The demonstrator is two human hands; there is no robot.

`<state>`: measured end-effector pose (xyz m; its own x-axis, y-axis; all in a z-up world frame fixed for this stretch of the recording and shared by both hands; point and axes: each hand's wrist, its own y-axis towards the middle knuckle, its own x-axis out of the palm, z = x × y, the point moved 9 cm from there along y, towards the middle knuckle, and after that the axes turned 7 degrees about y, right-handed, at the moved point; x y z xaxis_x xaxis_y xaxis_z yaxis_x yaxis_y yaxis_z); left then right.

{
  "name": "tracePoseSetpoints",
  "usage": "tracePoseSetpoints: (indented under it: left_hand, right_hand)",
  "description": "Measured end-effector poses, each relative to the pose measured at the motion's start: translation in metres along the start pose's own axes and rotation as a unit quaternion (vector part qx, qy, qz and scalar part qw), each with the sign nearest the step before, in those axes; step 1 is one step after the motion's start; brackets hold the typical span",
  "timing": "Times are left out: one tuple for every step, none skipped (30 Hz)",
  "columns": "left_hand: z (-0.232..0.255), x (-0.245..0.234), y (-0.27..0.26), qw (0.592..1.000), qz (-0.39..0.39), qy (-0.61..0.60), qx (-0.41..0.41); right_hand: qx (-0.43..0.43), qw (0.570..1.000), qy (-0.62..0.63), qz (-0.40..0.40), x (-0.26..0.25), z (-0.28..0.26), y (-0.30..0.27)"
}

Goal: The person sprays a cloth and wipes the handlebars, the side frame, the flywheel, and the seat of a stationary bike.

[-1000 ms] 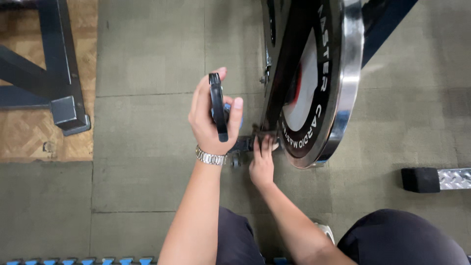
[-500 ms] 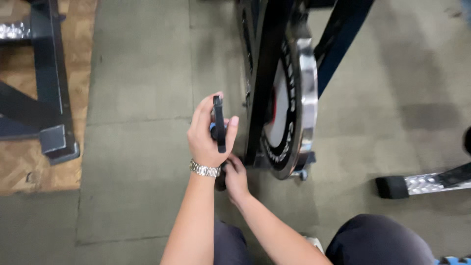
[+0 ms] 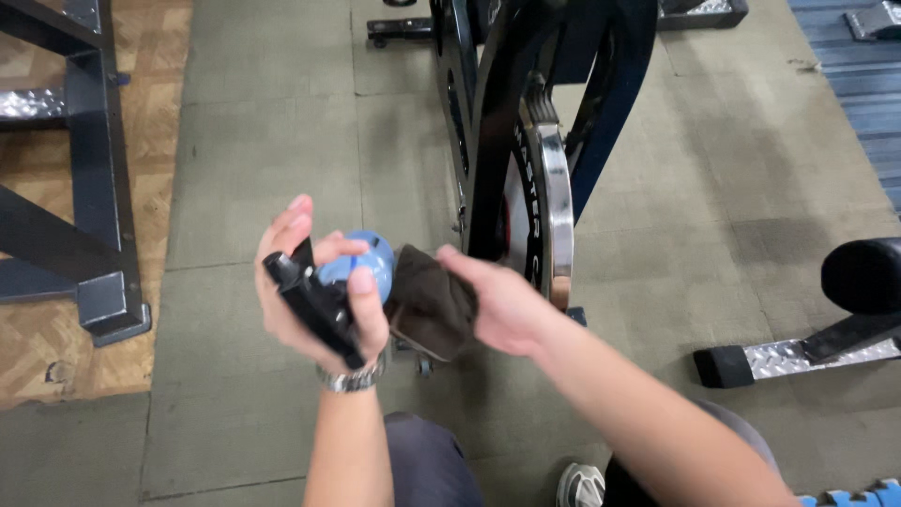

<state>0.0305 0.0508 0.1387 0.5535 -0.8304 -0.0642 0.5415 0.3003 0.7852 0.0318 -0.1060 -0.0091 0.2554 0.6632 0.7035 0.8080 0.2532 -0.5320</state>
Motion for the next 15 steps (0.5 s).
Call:
tracePoseSetpoints:
  left_hand:
    - [0.003,0.003,0.003,1.000,-0.011,-0.015,-0.009]
    - [0.010,0.003,0.005,1.000,-0.009,-0.013,-0.006]
    - [0.014,0.006,0.006,0.999,-0.026,-0.032,-0.019]
    - [0.017,0.010,0.007,0.997,-0.041,-0.049,-0.033]
    - [0.022,0.011,0.009,0.998,-0.040,-0.045,-0.031]
    - [0.024,0.011,0.005,0.996,-0.058,-0.056,-0.049]
    - [0.026,0.012,0.000,0.993,-0.076,-0.066,-0.067]
    - [0.027,0.012,0.001,0.993,-0.078,-0.057,-0.068]
    - [0.034,0.015,0.003,0.995,-0.098,-0.009,-0.033]
    - [0.043,0.020,0.002,0.992,-0.118,0.034,0.003]
    - [0.045,0.016,0.002,0.992,-0.120,0.040,0.001]
    - [0.042,0.015,0.005,0.992,-0.122,0.027,-0.029]
    - [0.040,0.013,0.007,0.991,-0.123,0.014,-0.059]
    - [0.040,0.009,0.012,0.991,-0.121,0.014,-0.054]
    - [0.045,0.011,0.016,0.987,-0.157,0.033,-0.019]
  right_hand:
    - [-0.011,0.998,-0.064,0.012,0.012,-0.022,-0.017]
    - [-0.011,0.998,-0.065,0.009,0.009,-0.030,-0.026]
    - [-0.019,0.995,-0.098,0.023,0.003,-0.041,-0.034]
    - [-0.026,0.990,-0.131,0.035,-0.002,-0.051,-0.041]
    - [-0.024,0.991,-0.132,0.031,-0.003,-0.047,-0.045]
    - [0.090,0.994,-0.053,0.035,-0.009,-0.017,-0.052]
    - [0.202,0.978,0.027,0.038,-0.012,0.012,-0.064]
    - [0.211,0.977,0.029,0.034,-0.024,0.028,-0.057]
    - [0.238,0.970,0.053,0.003,-0.030,0.047,-0.053]
    - [0.262,0.962,0.077,-0.027,-0.036,0.064,-0.051]
    - [0.267,0.960,0.079,-0.028,-0.033,0.057,-0.053]
    - [0.211,0.971,0.050,-0.095,-0.019,0.035,-0.049]
    - [0.154,0.974,0.021,-0.162,-0.004,0.013,-0.049]
    - [0.152,0.974,0.019,-0.166,0.000,0.002,-0.050]
    - [0.107,0.986,0.024,-0.126,-0.002,-0.017,-0.048]
